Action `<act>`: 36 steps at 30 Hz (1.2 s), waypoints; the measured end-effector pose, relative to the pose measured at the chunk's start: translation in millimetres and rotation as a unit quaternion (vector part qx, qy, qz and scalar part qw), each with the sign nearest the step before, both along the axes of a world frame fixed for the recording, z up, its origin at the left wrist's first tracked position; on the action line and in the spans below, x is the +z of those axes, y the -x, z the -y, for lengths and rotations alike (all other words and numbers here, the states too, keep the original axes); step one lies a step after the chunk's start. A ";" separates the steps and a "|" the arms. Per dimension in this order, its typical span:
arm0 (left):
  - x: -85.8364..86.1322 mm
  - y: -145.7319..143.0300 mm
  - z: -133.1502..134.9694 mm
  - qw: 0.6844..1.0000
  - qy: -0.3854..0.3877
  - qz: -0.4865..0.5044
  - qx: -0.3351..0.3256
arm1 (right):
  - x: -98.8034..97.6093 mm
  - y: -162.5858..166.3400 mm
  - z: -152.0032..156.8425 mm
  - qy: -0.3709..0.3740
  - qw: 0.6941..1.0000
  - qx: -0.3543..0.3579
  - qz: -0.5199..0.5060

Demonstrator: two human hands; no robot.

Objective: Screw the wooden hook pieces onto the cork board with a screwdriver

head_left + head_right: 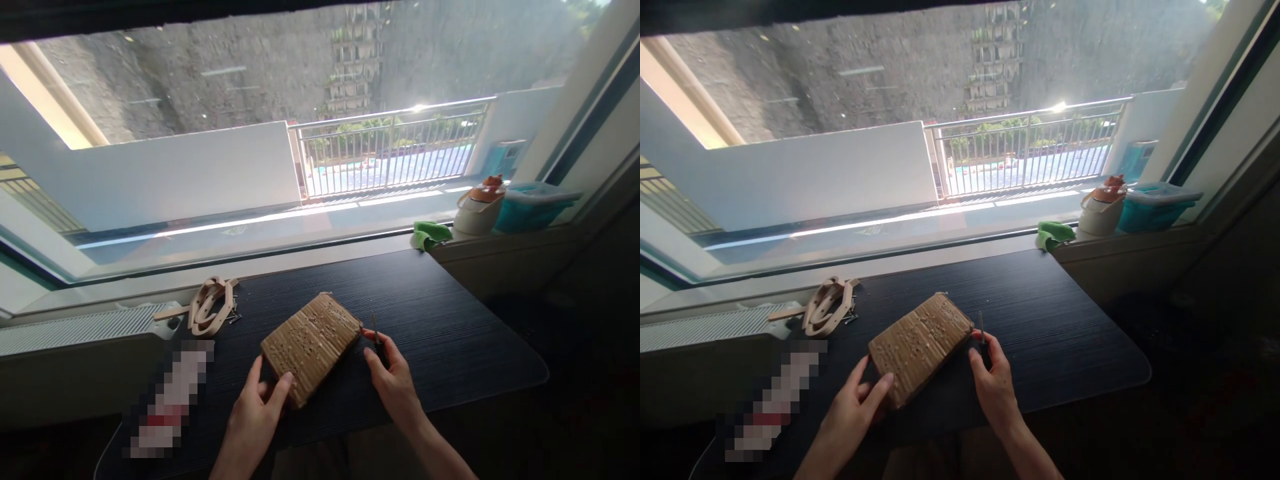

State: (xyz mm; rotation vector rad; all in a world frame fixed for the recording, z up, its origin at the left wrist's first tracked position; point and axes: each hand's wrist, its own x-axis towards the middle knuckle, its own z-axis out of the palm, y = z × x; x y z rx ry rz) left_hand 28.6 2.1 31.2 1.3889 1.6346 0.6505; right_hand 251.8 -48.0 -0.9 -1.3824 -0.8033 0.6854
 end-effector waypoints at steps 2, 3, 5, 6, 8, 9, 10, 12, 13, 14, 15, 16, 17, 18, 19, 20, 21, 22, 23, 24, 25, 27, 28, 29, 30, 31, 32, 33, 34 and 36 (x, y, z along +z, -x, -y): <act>-0.7 8.9 -2.5 0.997 -0.013 -0.075 -0.024 | 0.2 -0.4 -1.0 0.010 1.000 0.019 0.011; -0.7 11.4 -5.0 0.994 -0.049 -0.101 -0.016 | 0.0 -0.4 -1.4 0.016 0.999 0.031 0.020; -0.3 11.2 -11.8 0.982 -0.148 -0.115 0.006 | -1.0 -0.1 -1.9 0.023 0.998 0.045 0.039; 0.0 8.6 -15.0 0.976 -0.190 -0.110 0.007 | -1.7 0.3 -2.0 0.024 0.997 0.048 0.050; 0.6 0.6 -18.3 0.969 -0.227 -0.100 -0.017 | -3.4 1.2 -2.1 0.022 0.996 0.047 0.072; 0.7 -3.8 -17.5 0.970 -0.218 -0.103 -0.033 | -4.3 1.7 -2.1 0.020 0.995 0.045 0.082; 0.5 -7.9 -14.9 0.973 -0.197 -0.109 -0.047 | -5.2 2.1 -2.1 0.018 0.995 0.044 0.090; -1.0 -14.0 -5.2 0.982 -0.135 -0.108 -0.077 | -6.5 2.5 -2.2 0.019 0.994 0.045 0.097; -2.3 -15.8 0.8 0.986 -0.105 -0.097 -0.090 | -6.8 2.6 -2.1 0.023 0.994 0.050 0.096; -3.8 -16.9 6.9 0.988 -0.085 -0.083 -0.102 | -6.6 2.6 -2.0 0.028 0.994 0.057 0.093; -5.5 -17.3 12.3 0.990 -0.074 -0.070 -0.101 | -6.2 2.6 -1.8 0.032 0.993 0.064 0.089; -7.1 -17.3 16.7 0.991 -0.068 -0.057 -0.098 | -5.4 2.7 -1.6 0.035 0.993 0.070 0.085; -8.7 -16.9 19.9 0.993 -0.064 -0.047 -0.092 | -4.4 2.9 -1.2 0.037 0.993 0.075 0.084; -10.2 -16.5 22.0 0.994 -0.060 -0.039 -0.086 | -3.4 3.3 -0.7 0.038 0.993 0.078 0.084; -11.4 -16.2 23.3 0.994 -0.056 -0.033 -0.083 | -2.5 3.8 -0.2 0.038 0.992 0.080 0.087; -12.3 -16.1 24.1 0.995 -0.052 -0.029 -0.082 | -1.9 4.3 0.4 0.039 0.992 0.082 0.089; -12.7 -16.1 24.7 0.995 -0.050 -0.027 -0.082 | -1.7 4.5 0.9 0.041 0.991 0.085 0.090; -12.5 -16.4 25.2 0.995 -0.047 -0.025 -0.084 | -1.7 4.4 1.0 0.042 0.991 0.088 0.088; -11.3 -16.6 25.4 0.995 -0.044 -0.024 -0.088 | -2.0 3.6 0.7 0.043 0.991 0.090 0.086; -9.0 -16.4 25.0 0.994 -0.039 -0.023 -0.097 | -2.3 2.0 -0.3 0.046 0.991 0.092 0.085; -5.5 -15.4 23.4 0.993 -0.033 -0.021 -0.112 | -2.5 -0.5 -2.0 0.050 0.991 0.093 0.086; 5.5 -8.9 13.6 0.989 -0.031 -0.023 -0.145 | -2.3 -7.8 -7.5 0.071 0.987 0.106 0.096; 12.8 -2.4 4.2 0.985 -0.037 -0.029 -0.169 | -1.6 -12.0 -10.8 0.081 0.984 0.122 0.100; 20.7 6.7 -8.7 0.984 -0.060 -0.055 -0.156 | -0.6 -16.2 -14.1 0.086 0.982 0.134 0.101; 29.0 18.3 -24.9 0.983 -0.093 -0.100 -0.122 | 0.6 -20.0 -16.9 0.089 0.980 0.145 0.106; 37.0 32.2 -43.9 0.976 -0.124 -0.158 -0.083 | 1.7 -23.2 -19.1 0.088 0.978 0.151 0.112; 44.5 47.8 -64.7 0.964 -0.142 -0.222 -0.034 | 2.5 -25.4 -20.5 0.086 0.977 0.152 0.121; 51.0 64.3 -86.0 0.957 -0.142 -0.254 0.011 | 2.8 -26.8 -21.1 0.082 0.977 0.148 0.132; 56.4 80.6 -106.8 0.949 -0.141 -0.277 0.043 | 2.4 -27.3 -21.1 0.078 0.976 0.141 0.144; 63.9 109.2 -142.7 0.935 -0.133 -0.318 0.087 | -0.1 -26.9 -20.0 0.071 0.975 0.124 0.168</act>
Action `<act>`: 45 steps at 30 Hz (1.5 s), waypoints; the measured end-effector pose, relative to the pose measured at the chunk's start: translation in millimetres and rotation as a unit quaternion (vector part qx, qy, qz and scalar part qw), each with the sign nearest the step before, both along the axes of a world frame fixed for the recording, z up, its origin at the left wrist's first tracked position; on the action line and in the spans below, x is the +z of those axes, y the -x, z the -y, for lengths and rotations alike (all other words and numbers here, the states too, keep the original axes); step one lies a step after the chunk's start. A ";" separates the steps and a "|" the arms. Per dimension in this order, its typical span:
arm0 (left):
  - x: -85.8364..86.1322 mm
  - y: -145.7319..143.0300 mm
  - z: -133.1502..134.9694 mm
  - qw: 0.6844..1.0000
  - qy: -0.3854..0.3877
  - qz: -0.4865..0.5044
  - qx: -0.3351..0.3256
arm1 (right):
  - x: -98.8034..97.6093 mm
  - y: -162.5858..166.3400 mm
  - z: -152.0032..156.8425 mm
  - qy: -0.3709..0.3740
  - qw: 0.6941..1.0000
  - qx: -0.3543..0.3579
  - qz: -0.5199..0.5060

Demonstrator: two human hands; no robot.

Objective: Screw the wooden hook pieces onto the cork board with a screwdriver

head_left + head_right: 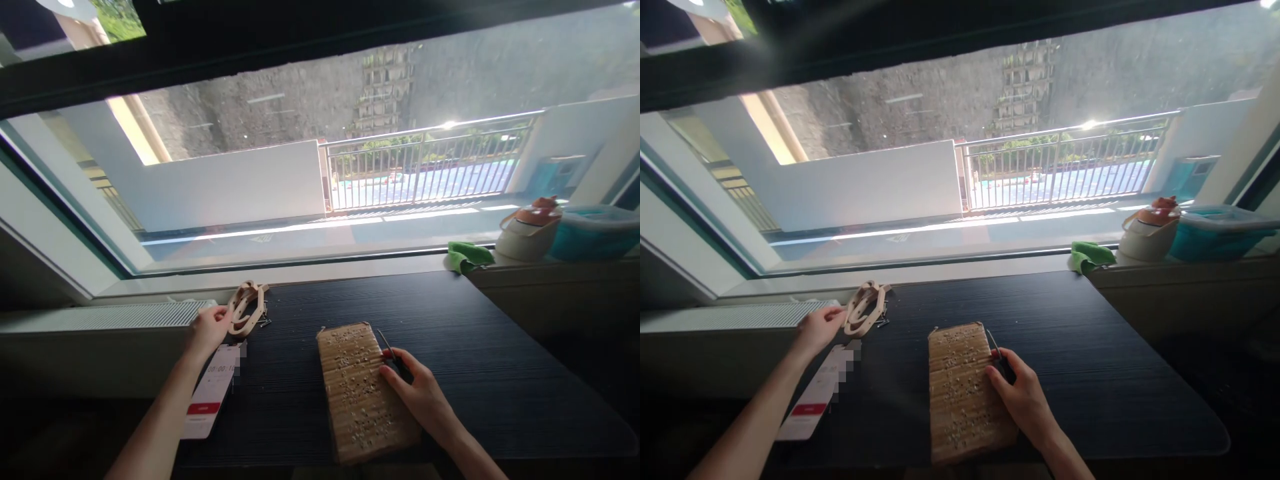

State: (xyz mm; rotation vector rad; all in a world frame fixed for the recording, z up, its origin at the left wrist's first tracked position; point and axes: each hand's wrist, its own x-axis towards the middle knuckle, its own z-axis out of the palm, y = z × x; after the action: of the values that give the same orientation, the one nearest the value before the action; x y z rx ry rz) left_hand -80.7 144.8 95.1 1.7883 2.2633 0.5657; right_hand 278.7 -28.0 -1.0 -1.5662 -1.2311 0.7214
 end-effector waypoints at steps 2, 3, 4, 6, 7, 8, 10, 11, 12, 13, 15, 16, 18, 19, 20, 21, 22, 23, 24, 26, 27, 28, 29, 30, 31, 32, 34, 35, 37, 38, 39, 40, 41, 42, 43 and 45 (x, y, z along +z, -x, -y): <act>3.3 18.9 -25.3 0.999 0.023 -0.029 0.030 | -3.6 1.0 1.2 -0.003 1.000 -0.006 0.022; 3.5 24.0 -34.2 0.998 0.041 -0.041 0.035 | -5.2 1.3 1.5 -0.002 0.999 -0.006 0.032; 3.0 26.5 -41.2 0.996 0.061 -0.051 0.036 | -6.5 1.4 1.7 0.001 0.999 -0.006 0.041; 0.1 25.4 -51.7 0.992 0.098 -0.070 0.036 | -7.9 1.0 1.5 0.004 0.999 -0.005 0.053; -1.8 22.8 -56.1 0.990 0.112 -0.079 0.037 | -8.1 0.7 1.2 0.003 0.998 -0.005 0.057; -3.8 19.7 -60.2 0.988 0.124 -0.088 0.039 | -8.2 0.4 0.8 0.002 0.998 -0.006 0.060; -7.8 13.7 -68.1 0.984 0.139 -0.103 0.048 | -8.5 0.1 -0.2 -0.003 0.998 -0.010 0.064; -9.7 11.5 -71.8 0.982 0.144 -0.108 0.053 | -8.8 0.0 -0.7 -0.005 0.998 -0.013 0.066; -11.4 9.9 -75.3 0.981 0.146 -0.111 0.059 | -9.3 0.0 -1.1 -0.006 0.998 -0.015 0.067; -12.9 9.2 -78.3 0.981 0.147 -0.113 0.064 | -9.9 0.0 -1.5 -0.006 0.997 -0.017 0.068; -15.7 9.6 -83.3 0.980 0.146 -0.113 0.074 | -11.3 -0.2 -1.9 -0.005 0.997 -0.019 0.071; -16.8 10.4 -85.2 0.980 0.145 -0.111 0.079 | -12.1 -0.4 -1.9 -0.004 0.997 -0.018 0.071; -18.5 12.2 -88.1 0.980 0.143 -0.106 0.089 | -13.6 -0.7 -1.8 0.000 0.997 -0.015 0.071; -19.0 12.9 -89.2 0.980 0.142 -0.101 0.093 | -14.3 -0.9 -1.6 0.003 0.997 -0.014 0.070; -19.3 13.4 -90.2 0.981 0.139 -0.095 0.097 | -14.9 -1.0 -1.5 0.005 0.998 -0.012 0.069; -19.3 13.5 -91.0 0.982 0.135 -0.087 0.100 | -15.4 -1.0 -1.3 0.007 0.998 -0.011 0.067; -18.8 13.4 -91.7 0.983 0.129 -0.078 0.103 | -15.8 -1.0 -1.2 0.009 0.998 -0.010 0.066; -18.0 13.2 -92.2 0.985 0.122 -0.065 0.105 | -16.1 -1.0 -1.0 0.010 0.998 -0.008 0.064; -16.5 13.0 -92.4 0.987 0.112 -0.051 0.106 | -16.3 -0.9 -0.9 0.013 0.998 -0.006 0.061; -11.4 12.7 -92.1 0.991 0.083 -0.013 0.108 | -16.5 -0.9 -0.5 0.017 0.998 -0.001 0.056; -7.7 12.5 -91.4 0.992 0.064 0.010 0.108 | -16.6 -1.0 -0.4 0.019 0.998 0.002 0.054; -3.3 12.1 -90.3 0.992 0.043 0.037 0.109 | -16.7 -1.2 -0.4 0.020 0.998 0.005 0.053; 1.7 11.2 -88.5 0.992 0.018 0.066 0.110 | -16.8 -1.4 -0.5 0.020 0.998 0.006 0.053; 7.0 9.5 -86.0 0.989 -0.006 0.099 0.111 | -16.8 -1.5 -0.7 0.019 0.998 0.006 0.053; 12.0 6.5 -82.5 0.984 -0.030 0.136 0.110 | -16.8 -1.6 -1.0 0.018 0.998 0.007 0.052; 16.4 2.0 -77.6 0.977 -0.053 0.177 0.108 | -16.5 -1.6 -1.4 0.018 0.999 0.007 0.050; 21.1 -12.3 -62.4 0.954 -0.081 0.271 0.095 | -15.1 -0.8 -1.9 0.013 0.999 0.007 0.044; 20.8 -21.9 -51.6 0.939 -0.087 0.321 0.082 | -13.9 -0.1 -2.0 0.009 0.999 0.007 0.039; 14.9 -44.3 -22.9 0.907 -0.068 0.413 0.047 | -10.7 1.7 -2.1 -0.008 1.000 0.001 0.029; 9.8 -55.9 -5.5 0.891 -0.048 0.451 0.023 | -9.0 2.4 -2.0 -0.021 0.999 -0.010 0.024; 3.9 -67.0 13.3 0.874 -0.025 0.486 0.000 | -7.4 2.8 -1.9 -0.035 0.999 -0.017 0.018; -2.4 -76.9 32.8 0.857 -0.004 0.515 -0.022 | -5.6 2.6 -1.6 -0.049 0.998 -0.025 0.008; -8.7 -85.6 52.2 0.842 0.016 0.539 -0.035 | -3.7 1.9 -0.9 -0.059 0.998 -0.031 -0.003; -14.6 -92.8 70.8 0.818 0.042 0.572 -0.048 | -1.2 0.8 0.7 -0.072 0.996 -0.044 -0.015; -19.6 -99.0 88.2 0.753 0.084 0.651 -0.041 | 2.0 -0.4 3.4 -0.085 0.994 -0.060 -0.023; -25.7 -109.2 117.7 0.658 0.128 0.742 0.006 | 11.1 -1.3 12.9 -0.106 0.991 -0.081 -0.025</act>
State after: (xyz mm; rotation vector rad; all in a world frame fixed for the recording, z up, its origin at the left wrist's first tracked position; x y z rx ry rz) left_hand 28.5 27.1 69.4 0.5292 1.0148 1.0591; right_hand 280.0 -40.9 10.1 -1.4442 -1.0911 0.5042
